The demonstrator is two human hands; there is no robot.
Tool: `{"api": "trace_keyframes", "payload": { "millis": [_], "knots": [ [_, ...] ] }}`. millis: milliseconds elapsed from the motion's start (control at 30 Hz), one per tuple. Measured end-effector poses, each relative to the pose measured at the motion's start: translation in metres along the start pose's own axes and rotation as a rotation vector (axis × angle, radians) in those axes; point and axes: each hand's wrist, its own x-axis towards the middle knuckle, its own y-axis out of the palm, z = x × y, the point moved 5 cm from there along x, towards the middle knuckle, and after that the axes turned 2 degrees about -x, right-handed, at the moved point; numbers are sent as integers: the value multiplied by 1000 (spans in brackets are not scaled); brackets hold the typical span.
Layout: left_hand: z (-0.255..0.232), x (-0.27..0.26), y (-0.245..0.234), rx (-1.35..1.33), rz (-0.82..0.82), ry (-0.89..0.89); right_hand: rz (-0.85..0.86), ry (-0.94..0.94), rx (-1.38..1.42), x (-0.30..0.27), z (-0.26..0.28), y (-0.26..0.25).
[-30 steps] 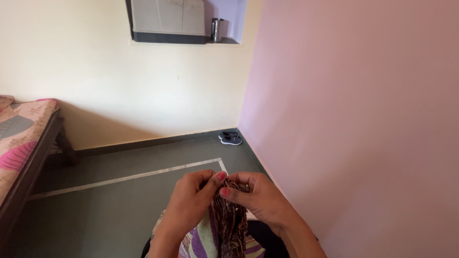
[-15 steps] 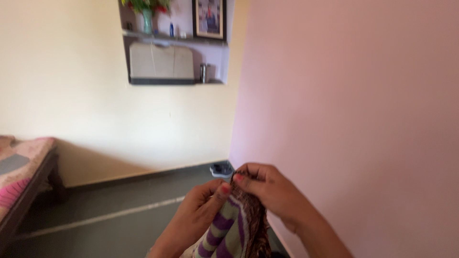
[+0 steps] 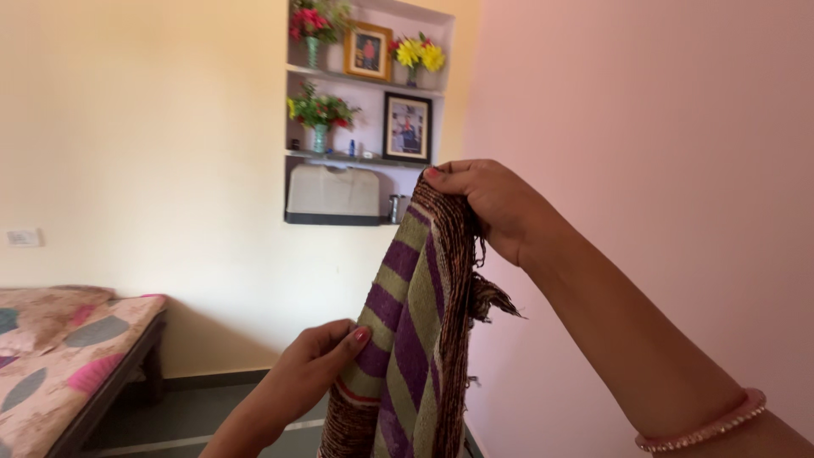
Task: The person folds a purple and white striped towel and a multicolored striped towel on a bed. They smooth and align the towels, then place them neatly on the bed.
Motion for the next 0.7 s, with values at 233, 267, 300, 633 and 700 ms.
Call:
{"api": "trace_keyframes", "payload": {
  "millis": [233, 267, 300, 633, 700],
  "knots": [
    [16, -45, -35, 150, -58, -49, -32, 15, -54, -2, 26, 6],
    [10, -53, -56, 248, -164, -131, -45, 31, -82, -2, 27, 6],
    [-4, -61, -78, 299, -255, -113, -66, 48, -117, -4, 30, 4],
    [-56, -111, -129, 258, -65, 356, -207, -139, 52, -19, 110, -18],
    [-49, -133, -140, 258, -44, 314, -232, -130, 84, -24, 108, -4]
  ]
}}
